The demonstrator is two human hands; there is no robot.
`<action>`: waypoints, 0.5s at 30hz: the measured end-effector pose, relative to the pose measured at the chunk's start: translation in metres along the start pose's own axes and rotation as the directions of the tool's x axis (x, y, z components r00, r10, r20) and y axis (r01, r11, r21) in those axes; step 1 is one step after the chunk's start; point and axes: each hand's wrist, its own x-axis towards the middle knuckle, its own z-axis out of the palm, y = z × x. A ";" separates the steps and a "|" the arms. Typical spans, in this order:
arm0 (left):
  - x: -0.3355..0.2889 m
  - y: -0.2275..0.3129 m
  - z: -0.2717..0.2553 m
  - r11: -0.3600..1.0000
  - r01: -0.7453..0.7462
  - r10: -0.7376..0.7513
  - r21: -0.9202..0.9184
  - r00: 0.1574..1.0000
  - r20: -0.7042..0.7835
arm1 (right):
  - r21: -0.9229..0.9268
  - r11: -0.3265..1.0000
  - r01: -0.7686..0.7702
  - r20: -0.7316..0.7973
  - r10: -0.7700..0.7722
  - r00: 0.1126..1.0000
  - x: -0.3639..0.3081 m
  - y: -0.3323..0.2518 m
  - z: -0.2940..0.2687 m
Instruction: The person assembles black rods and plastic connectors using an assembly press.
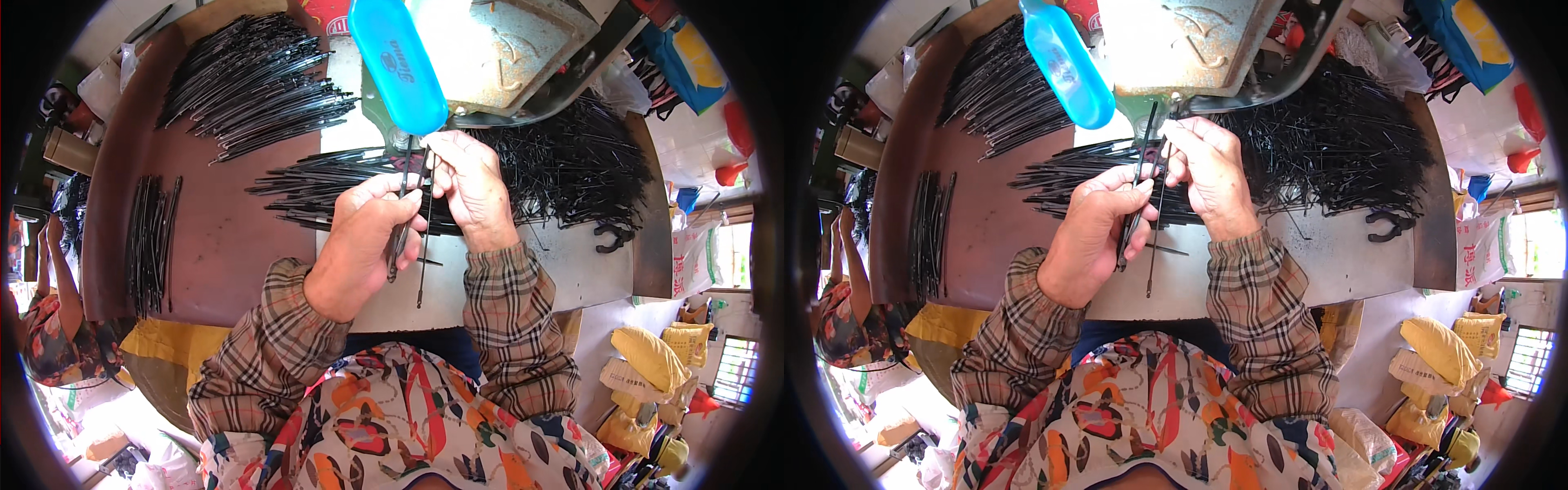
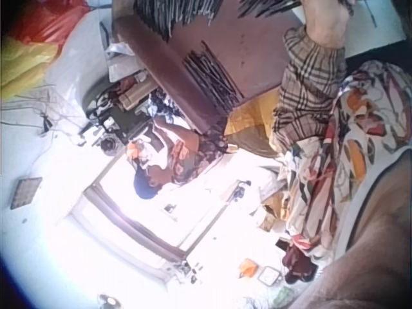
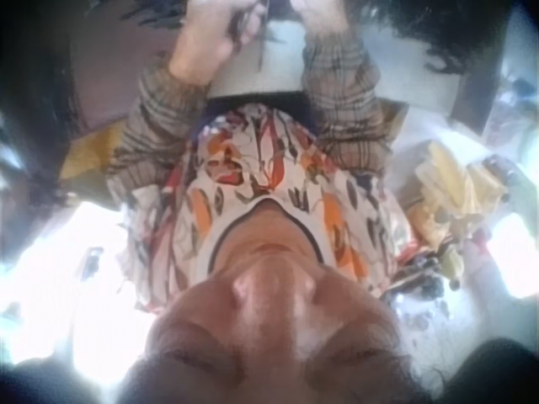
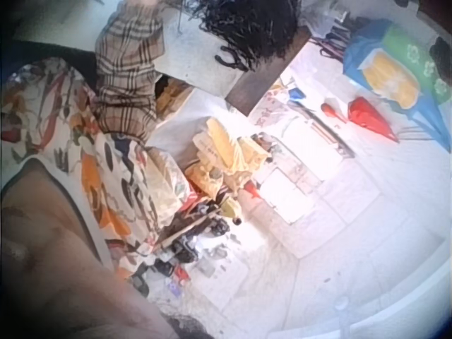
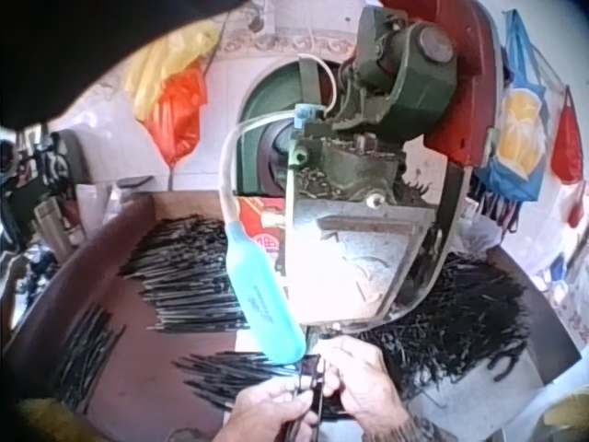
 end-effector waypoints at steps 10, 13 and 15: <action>-0.002 -0.007 -0.016 0.995 -0.038 0.042 0.094 0.998 -0.041 | -0.072 0.996 0.058 -0.029 -0.060 0.998 -0.014 -0.004 0.015; -0.013 -0.010 -0.014 0.973 -0.064 0.079 0.222 0.995 -0.060 | -0.094 0.982 0.163 -0.041 -0.167 0.985 -0.028 0.001 0.014; -0.027 -0.016 -0.019 0.960 -0.079 0.112 0.268 0.988 -0.109 | -0.069 0.986 0.149 -0.034 -0.151 0.988 -0.037 0.007 0.022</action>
